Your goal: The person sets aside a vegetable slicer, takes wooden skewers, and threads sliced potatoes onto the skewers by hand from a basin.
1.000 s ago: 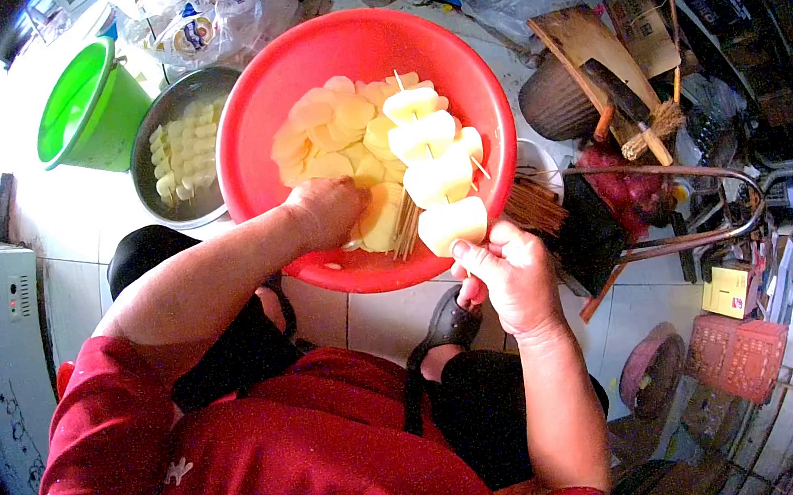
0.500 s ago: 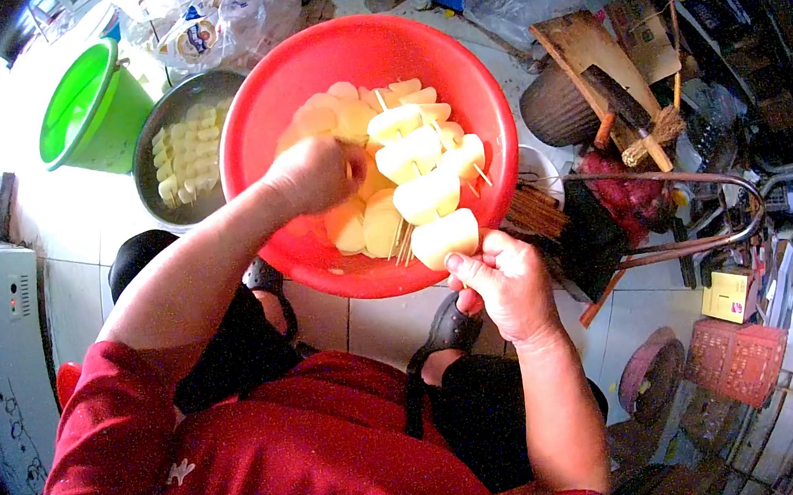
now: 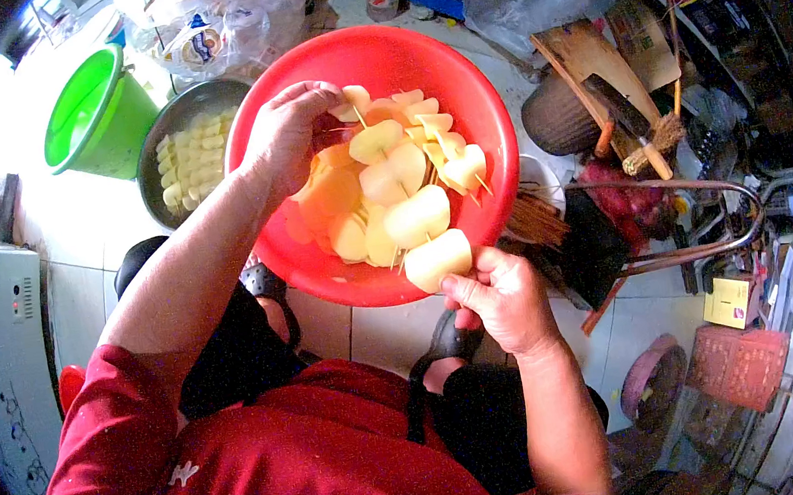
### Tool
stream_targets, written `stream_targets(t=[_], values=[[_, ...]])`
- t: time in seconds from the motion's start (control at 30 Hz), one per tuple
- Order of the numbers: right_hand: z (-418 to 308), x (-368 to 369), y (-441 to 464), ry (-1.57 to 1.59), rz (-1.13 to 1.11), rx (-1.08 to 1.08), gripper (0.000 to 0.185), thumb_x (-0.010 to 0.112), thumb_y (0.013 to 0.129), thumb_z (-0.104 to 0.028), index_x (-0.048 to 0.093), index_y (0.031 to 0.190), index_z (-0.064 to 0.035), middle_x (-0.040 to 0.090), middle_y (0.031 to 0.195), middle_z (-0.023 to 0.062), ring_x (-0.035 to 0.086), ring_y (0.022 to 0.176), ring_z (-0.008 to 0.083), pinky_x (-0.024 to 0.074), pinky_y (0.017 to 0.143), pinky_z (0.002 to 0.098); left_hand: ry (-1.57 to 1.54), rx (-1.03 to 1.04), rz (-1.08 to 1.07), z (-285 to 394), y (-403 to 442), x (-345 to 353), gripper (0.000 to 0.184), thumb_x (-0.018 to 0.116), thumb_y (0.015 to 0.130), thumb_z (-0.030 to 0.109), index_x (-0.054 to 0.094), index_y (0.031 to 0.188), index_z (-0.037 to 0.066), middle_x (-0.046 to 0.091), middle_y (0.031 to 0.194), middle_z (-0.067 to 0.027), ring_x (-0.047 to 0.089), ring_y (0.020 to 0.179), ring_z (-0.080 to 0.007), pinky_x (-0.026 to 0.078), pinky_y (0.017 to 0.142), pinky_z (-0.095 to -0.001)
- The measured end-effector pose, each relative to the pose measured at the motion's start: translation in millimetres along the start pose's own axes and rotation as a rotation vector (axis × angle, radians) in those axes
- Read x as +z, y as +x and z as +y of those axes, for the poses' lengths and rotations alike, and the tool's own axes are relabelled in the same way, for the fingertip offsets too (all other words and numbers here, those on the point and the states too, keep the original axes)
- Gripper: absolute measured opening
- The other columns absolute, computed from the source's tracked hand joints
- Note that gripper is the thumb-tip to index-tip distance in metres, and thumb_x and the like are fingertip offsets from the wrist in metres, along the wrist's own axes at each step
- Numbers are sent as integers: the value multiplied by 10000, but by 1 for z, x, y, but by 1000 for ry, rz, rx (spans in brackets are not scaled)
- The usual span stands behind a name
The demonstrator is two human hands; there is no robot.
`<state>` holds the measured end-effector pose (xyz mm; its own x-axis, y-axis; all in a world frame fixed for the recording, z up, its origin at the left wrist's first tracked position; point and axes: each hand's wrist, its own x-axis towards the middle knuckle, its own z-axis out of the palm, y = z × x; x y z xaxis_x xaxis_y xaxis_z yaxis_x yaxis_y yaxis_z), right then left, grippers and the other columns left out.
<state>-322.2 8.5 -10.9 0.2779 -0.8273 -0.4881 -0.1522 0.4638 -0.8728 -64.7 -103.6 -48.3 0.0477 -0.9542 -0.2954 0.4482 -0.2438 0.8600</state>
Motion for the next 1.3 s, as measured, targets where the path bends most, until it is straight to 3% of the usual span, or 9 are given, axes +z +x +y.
stream_targets(t=[0.53,0.63,0.73,0.83,0.9,0.97,1.1,1.3], values=[[1,0,1,2,-19,16,148,639,840,-123,625,962,-41,612,690,19,505,488,36,411,436,172,-5,49,56,0,0,1,127,577,803,9,566,923,49,618,835,-63,610,764,-159,524,689,-289],[1,-1,0,10,-23,14,143,639,840,-121,625,956,-39,610,682,21,502,479,36,408,429,169,266,219,10,-1,-2,1,90,586,781,-7,578,855,43,611,794,-42,592,758,-126,499,699,-260],[2,-2,1,17,-19,24,141,639,840,-120,624,954,-37,609,678,24,502,476,37,407,426,170,709,514,-18,-8,-7,3,80,595,762,-32,589,805,36,601,790,1,556,766,-78,468,736,-233],[1,-2,1,18,-11,28,141,639,840,-119,624,953,-36,607,675,24,503,478,39,408,430,172,744,457,-42,-9,-16,9,99,606,751,-35,596,816,39,609,809,-4,560,779,-79,469,747,-239],[1,-2,0,20,-9,27,140,640,839,-119,624,952,-36,605,673,24,502,479,39,409,432,173,641,424,-41,-13,-11,8,73,593,769,-1,590,833,35,606,803,-20,574,773,-103,482,737,-259],[1,-1,1,-19,5,20,142,639,840,-119,623,955,-36,605,678,23,502,485,40,412,440,173,124,93,4,-4,-13,11,66,556,793,30,578,855,30,596,805,-38,584,761,-139,501,720,-288],[2,2,2,-14,-9,-4,147,638,841,-120,621,960,-35,607,690,22,502,491,40,412,445,170,-101,-7,29,-4,-12,11,111,537,783,49,568,886,21,586,832,-79,592,777,-182,519,706,-316],[4,4,3,-15,-17,-12,159,639,840,-120,620,973,-33,606,698,22,507,502,39,414,447,170,-143,-58,46,-3,-7,9,125,506,801,74,555,914,54,584,838,-70,609,760,-208,534,687,-323]])
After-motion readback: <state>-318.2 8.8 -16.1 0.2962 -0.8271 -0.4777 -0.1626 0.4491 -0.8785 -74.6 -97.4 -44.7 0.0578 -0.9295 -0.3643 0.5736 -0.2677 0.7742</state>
